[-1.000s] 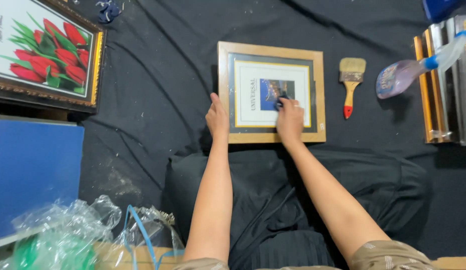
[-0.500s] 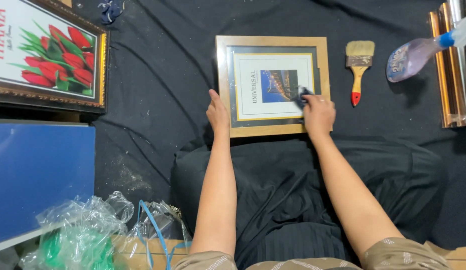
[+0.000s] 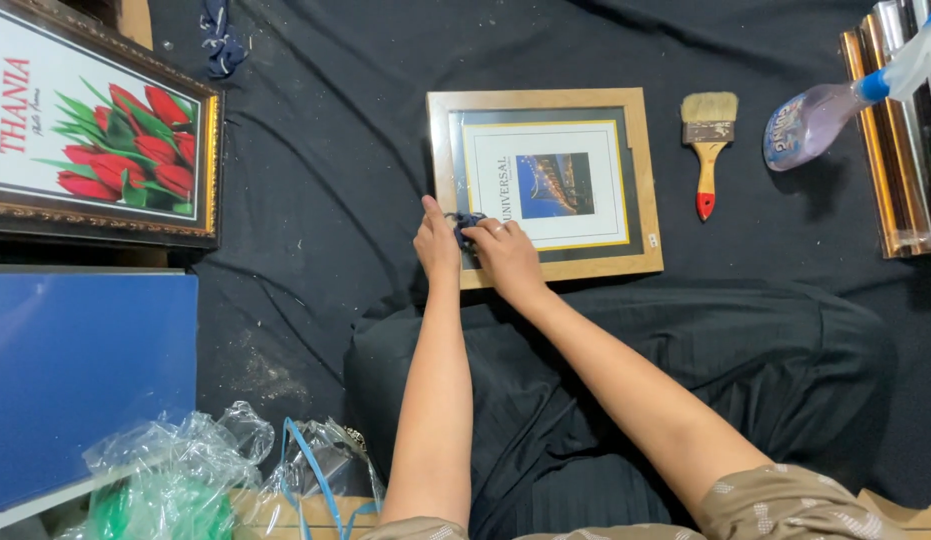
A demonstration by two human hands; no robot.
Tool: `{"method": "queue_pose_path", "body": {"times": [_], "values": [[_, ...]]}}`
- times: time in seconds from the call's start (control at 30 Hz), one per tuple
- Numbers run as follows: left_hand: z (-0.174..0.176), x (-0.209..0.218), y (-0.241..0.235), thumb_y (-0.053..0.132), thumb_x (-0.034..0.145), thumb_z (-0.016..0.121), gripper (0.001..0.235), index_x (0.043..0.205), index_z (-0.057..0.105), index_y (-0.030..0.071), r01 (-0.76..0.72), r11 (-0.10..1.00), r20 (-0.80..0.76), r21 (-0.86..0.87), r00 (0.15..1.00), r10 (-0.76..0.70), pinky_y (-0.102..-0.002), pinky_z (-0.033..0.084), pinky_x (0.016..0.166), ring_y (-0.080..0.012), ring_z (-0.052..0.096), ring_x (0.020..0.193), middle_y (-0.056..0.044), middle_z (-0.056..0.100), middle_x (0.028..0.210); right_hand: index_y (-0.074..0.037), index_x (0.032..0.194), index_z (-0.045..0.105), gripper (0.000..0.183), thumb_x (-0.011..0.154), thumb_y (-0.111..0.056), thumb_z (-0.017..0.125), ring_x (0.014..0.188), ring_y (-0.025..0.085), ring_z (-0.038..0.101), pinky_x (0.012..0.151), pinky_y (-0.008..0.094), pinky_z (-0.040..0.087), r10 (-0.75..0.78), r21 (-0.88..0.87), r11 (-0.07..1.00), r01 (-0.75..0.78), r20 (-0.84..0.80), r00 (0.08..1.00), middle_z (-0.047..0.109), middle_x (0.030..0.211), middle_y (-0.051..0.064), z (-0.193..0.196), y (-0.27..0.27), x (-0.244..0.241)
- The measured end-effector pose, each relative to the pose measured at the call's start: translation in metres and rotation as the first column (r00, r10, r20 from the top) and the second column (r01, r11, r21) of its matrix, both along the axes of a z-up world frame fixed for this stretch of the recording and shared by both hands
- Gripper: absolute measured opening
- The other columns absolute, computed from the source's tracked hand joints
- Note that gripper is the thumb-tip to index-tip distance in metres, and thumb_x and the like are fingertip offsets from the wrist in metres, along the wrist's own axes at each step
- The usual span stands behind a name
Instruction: The person wipes the glass and wooden frame of a picture frame with a blue cloth. They rotate the frame to clean all sides and edges, then set it down on the black cloth.
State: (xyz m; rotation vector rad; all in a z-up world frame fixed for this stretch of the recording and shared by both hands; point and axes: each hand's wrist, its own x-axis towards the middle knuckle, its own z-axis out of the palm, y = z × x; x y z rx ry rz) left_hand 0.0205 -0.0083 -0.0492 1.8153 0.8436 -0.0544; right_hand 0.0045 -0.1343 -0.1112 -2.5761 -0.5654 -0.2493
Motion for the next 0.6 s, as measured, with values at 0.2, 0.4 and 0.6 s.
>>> {"method": "queue_pose_path", "body": {"times": [0.2,0.4,0.6], "values": [[-0.013,0.001,0.005,0.073,0.102,0.021,0.091,0.139,0.061,0.000,-0.018,0.999,0.017,-0.046,1.000,0.019,-0.051,0.034,0.119,-0.0423,0.049,0.137,-0.025,0.060,0.139,-0.034,0.115,0.072,0.031,0.093,-0.013,0.066,0.087,0.031,0.069,0.070,0.047,0.058,-0.184,-0.085,0.981,0.176,-0.098,0.978,0.069,0.100,-0.002,-0.013,-0.099,0.017],[0.006,0.000,0.001,0.074,0.100,0.020,0.095,0.138,0.060,-0.003,-0.029,0.998,0.015,-0.061,0.999,0.030,-0.050,0.033,0.119,-0.0434,0.049,0.137,-0.027,0.060,0.139,-0.019,0.118,0.066,0.025,0.095,-0.011,0.070,0.101,0.041,0.063,0.077,0.053,0.057,-0.648,-0.232,0.761,0.606,-0.217,0.730,0.062,0.117,0.008,-0.048,-0.216,0.015],[0.015,0.000,-0.004,0.075,0.100,0.021,0.098,0.133,0.063,-0.007,-0.017,0.999,0.034,-0.039,0.999,0.018,-0.053,0.032,0.119,-0.0454,0.049,0.136,-0.030,0.061,0.136,-0.009,0.115,0.072,0.022,0.095,-0.003,0.066,0.092,0.045,0.068,0.074,0.057,0.059,-0.436,-0.074,0.898,0.433,-0.282,0.855,0.066,0.103,0.017,-0.012,-0.113,0.006]]}}
